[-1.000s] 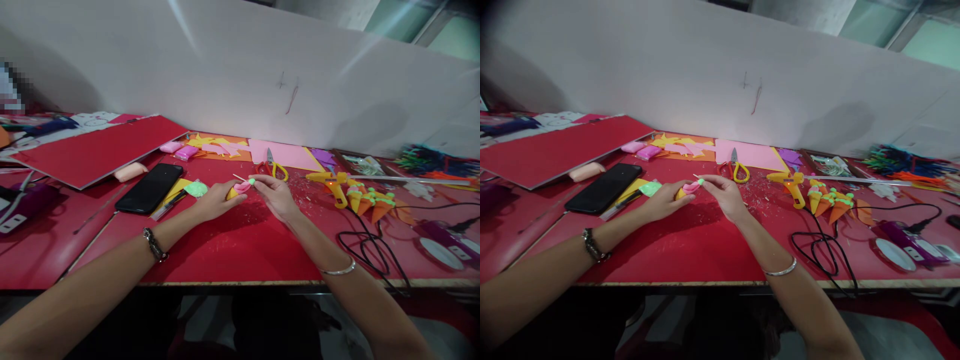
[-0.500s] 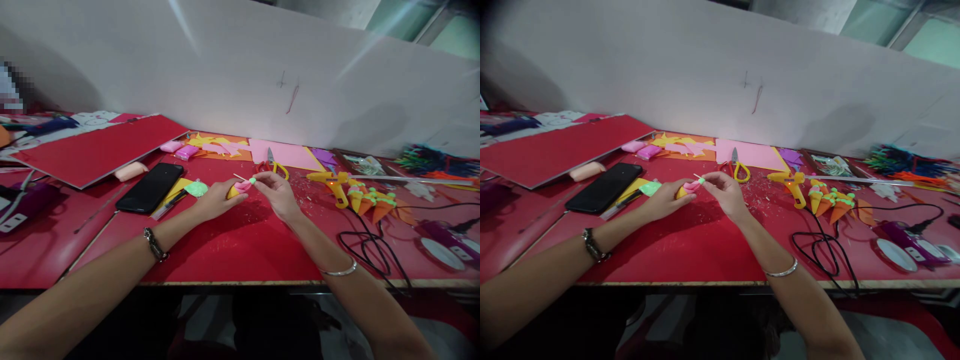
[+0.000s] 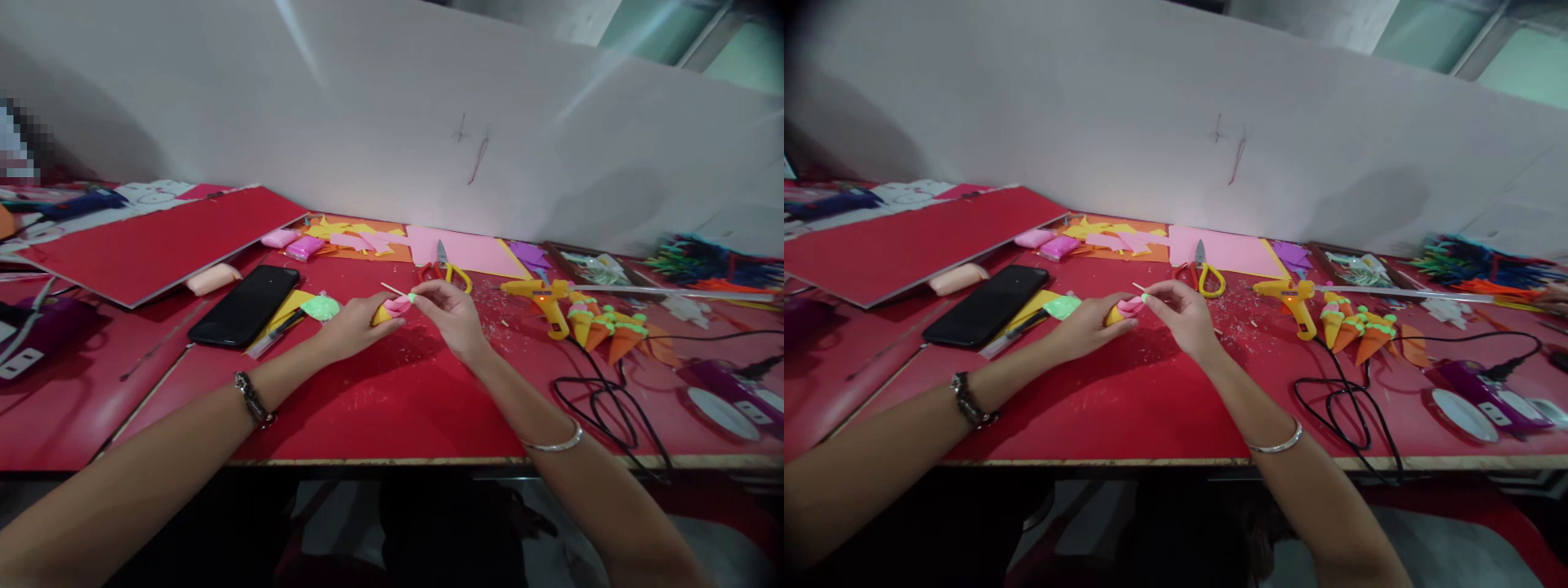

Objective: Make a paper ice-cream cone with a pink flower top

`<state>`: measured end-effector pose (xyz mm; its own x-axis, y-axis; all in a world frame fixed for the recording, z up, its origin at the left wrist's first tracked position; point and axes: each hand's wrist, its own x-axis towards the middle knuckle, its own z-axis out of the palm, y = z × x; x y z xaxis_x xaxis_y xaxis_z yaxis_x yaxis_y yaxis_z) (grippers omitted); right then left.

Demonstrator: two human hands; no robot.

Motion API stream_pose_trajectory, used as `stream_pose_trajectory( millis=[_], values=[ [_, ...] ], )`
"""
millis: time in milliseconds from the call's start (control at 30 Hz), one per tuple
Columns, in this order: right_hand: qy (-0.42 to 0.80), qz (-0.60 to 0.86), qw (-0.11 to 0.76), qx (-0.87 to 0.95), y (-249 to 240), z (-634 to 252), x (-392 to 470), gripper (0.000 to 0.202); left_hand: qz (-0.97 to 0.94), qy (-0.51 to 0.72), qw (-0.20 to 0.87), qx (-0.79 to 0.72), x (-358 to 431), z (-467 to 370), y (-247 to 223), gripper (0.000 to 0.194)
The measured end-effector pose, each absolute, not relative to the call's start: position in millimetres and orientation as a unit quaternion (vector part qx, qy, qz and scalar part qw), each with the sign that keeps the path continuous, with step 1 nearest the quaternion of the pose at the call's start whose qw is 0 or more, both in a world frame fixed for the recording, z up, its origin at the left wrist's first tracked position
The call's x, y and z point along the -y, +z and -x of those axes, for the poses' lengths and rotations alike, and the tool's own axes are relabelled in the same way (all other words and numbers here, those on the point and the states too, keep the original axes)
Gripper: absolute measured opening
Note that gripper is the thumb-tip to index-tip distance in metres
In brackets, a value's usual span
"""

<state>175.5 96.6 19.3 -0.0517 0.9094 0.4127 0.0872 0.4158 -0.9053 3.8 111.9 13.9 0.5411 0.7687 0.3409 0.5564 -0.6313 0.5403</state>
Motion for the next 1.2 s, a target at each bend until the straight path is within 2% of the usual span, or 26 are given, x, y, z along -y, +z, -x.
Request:
stream_pose_trajectory(
  millis=[167,400,600,700,867,967,1067,1200],
  values=[
    [0.356,0.396,0.551,0.643,20.7,-174.7,-95.4,0.009,-0.859,0.281,0.187,-0.385,-111.7,-3.9,13.5,0.04],
    [0.383,0.4,0.591,0.587,20.2,-179.1,-98.7,0.019,-0.842,0.307,0.152,-0.417,-119.5,8.9,23.7,0.047],
    [0.324,0.444,0.518,0.656,17.0,-178.8,-97.0,0.01,-0.796,0.304,0.059,-0.52,-147.4,42.2,25.2,0.046],
    [0.286,0.428,0.467,0.719,15.4,-174.1,-92.8,0.011,-0.776,0.292,0.117,-0.546,-152.7,42.1,17.2,0.039],
    [0.213,0.409,0.34,0.82,14.3,-165.9,-84.9,0.013,-0.713,0.338,0.34,-0.511,-144.9,21.5,4.3,0.033],
    [0.197,0.414,0.289,0.84,10.2,-163.6,-84.1,0.019,-0.678,0.375,0.423,-0.47,-140.0,13.2,1.2,0.031],
    [0.191,0.411,0.267,0.85,5.7,-163.2,-85.9,0.014,-0.681,0.378,0.444,-0.442,-135.3,10.4,3.3,0.03],
    [0.214,0.444,0.26,0.83,5.9,-164.1,-87.3,0.006,-0.756,0.328,0.406,-0.394,-125.8,9.4,11.1,0.029]
  ],
)
